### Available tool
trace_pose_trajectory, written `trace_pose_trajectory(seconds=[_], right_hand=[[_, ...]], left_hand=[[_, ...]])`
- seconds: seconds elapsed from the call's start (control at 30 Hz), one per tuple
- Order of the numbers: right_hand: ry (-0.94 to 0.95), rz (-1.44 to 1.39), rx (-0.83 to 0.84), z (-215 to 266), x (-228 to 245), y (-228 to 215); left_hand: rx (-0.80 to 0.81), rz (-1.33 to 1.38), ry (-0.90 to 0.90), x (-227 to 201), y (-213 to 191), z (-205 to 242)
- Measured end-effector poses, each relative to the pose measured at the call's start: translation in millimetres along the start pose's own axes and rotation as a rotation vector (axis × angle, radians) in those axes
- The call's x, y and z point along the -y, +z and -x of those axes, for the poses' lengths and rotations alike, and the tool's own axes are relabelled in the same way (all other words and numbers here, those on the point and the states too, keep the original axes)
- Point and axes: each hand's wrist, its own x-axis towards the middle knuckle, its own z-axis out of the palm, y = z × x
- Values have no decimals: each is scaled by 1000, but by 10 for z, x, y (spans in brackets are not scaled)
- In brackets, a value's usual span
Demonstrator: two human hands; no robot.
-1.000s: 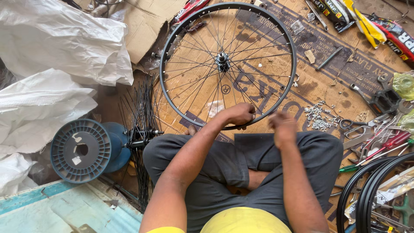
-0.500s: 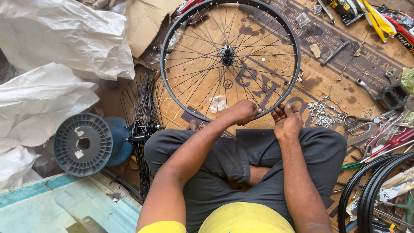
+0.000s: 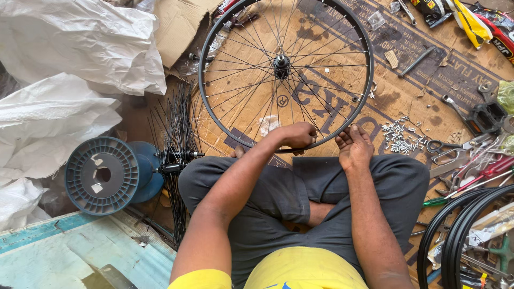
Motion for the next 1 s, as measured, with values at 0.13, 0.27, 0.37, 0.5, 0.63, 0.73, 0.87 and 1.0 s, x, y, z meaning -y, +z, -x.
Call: trace_pose_trajectory(seconds=[0.13,0.27,0.37,0.5,0.63,0.73,0.87,1.0], right_hand=[[-23,-18,40,2,21,67],[-36,-8,47,1,32,39],[-63,7,82,15,46,42],[-96,43,75,42,37,107],[-101,56,45,63,59,101],[-123,68,43,71,56,160],[-162,98,86,132,57,198],[-147,132,132,188,61,211]], left_hand=[[-376,-327,271,109,93,-95],[-146,-242,120,168,94,-172],[-81,-162,85,133,71,-148],[-274,-366,127,103,58,-68],[-50,-25,54,119,107,-116],[-307,-424,201,120,130,-119],[-437,-376,101,6,202,20],[-683,-530,78,-270,191,295]])
